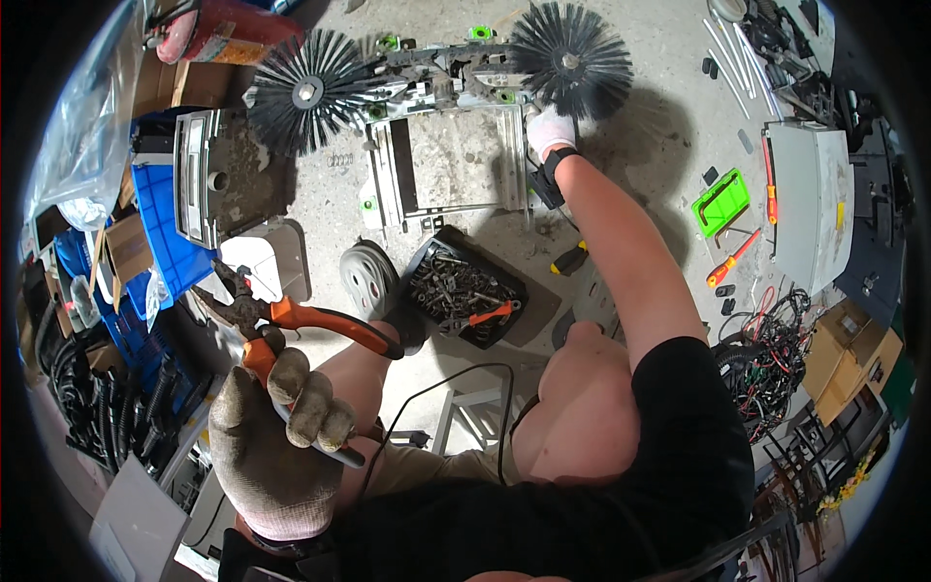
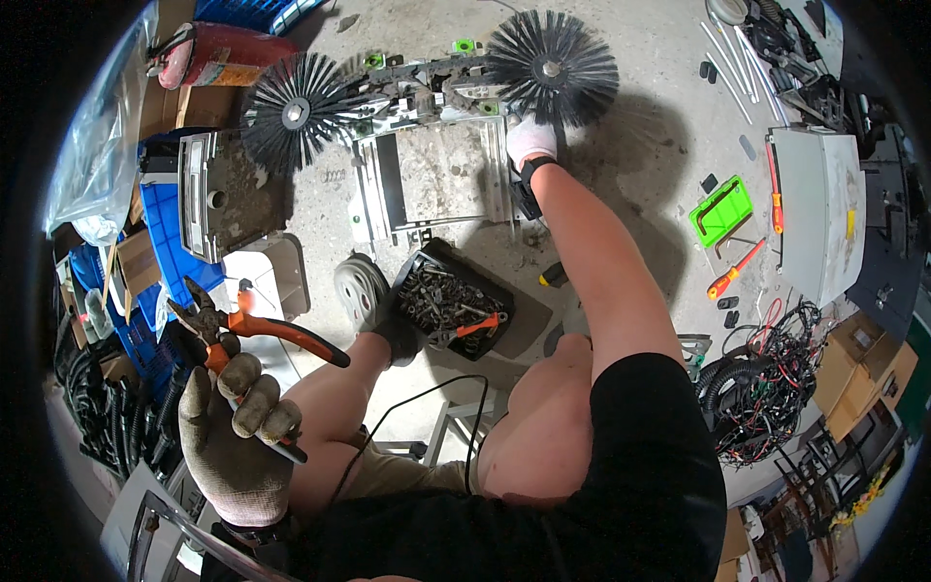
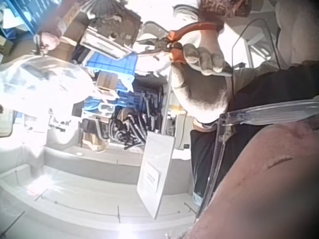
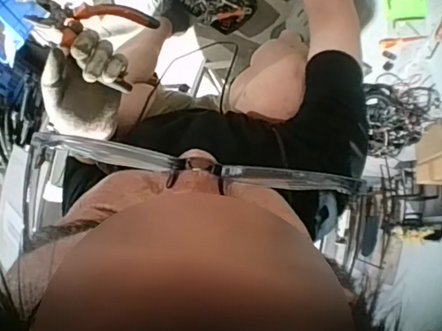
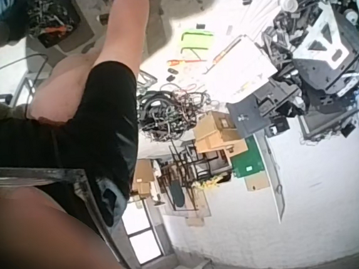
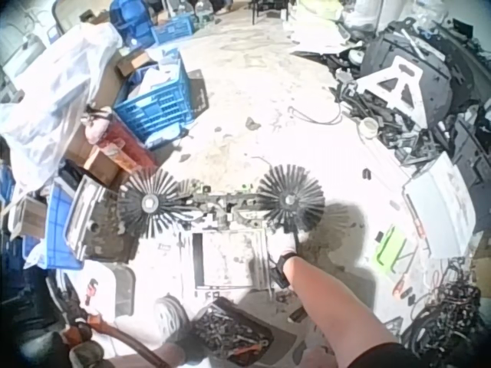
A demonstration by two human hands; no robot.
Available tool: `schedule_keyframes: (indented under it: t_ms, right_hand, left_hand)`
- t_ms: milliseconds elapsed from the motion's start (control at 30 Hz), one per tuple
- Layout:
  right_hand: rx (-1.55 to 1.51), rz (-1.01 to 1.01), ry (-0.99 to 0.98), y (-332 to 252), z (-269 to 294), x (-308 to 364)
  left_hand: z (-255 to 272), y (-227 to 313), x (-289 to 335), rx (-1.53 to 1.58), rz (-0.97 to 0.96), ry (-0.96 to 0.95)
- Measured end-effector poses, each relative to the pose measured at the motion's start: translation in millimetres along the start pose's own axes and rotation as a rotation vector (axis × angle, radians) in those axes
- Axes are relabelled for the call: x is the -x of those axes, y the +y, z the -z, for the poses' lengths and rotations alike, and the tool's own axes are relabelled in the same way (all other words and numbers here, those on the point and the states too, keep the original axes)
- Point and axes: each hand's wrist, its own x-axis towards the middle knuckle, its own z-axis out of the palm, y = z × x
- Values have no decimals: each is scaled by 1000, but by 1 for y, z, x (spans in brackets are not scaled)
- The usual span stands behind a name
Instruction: Disassembling and inspecting a mechanical sweeper unit using screwdrivers and pliers.
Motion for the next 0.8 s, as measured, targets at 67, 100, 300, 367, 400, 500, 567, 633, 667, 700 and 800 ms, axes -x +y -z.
schedule_keyframes:
  t_ms: [67, 100, 300, 367, 400, 500, 567, 633, 667, 700, 800]
  right_hand:
    - [128, 147, -98, -2, 9, 2]
    - [117, 144, -86, 2, 6, 2]
    - [84, 75, -140, 14, -2, -9]
    - [102, 87, -175, 18, -3, -9]
    - [168, 161, -190, 14, 3, -7]
    - [217, 214, -215, 6, 12, -6]
    - [201, 187, -224, 6, 12, -6]
    - [252, 222, -181, 10, 8, -7]
    - [253, 221, -181, 11, 5, -7]
    - [203, 172, -116, 10, 4, -6]
    - [161, 135, -71, 7, 1, -6]
  left_hand:
    - [4, 0, 0, 6, -7, -28]
    - [4, 1, -1, 5, -1, -32]
    - [3, -1, -2, 11, -4, -21]
    - [5, -1, -3, 5, 3, -42]
    - [5, -1, -3, 5, -1, -40]
    - [6, 0, -2, 3, -4, -48]
    - [6, 1, -2, 18, 6, -47]
    - [6, 0, -3, 17, 4, -54]
    - [6, 0, -3, 16, 0, -59]
    - [6, 0, -3, 16, -2, -58]
    - [7, 0, -1, 17, -4, -47]
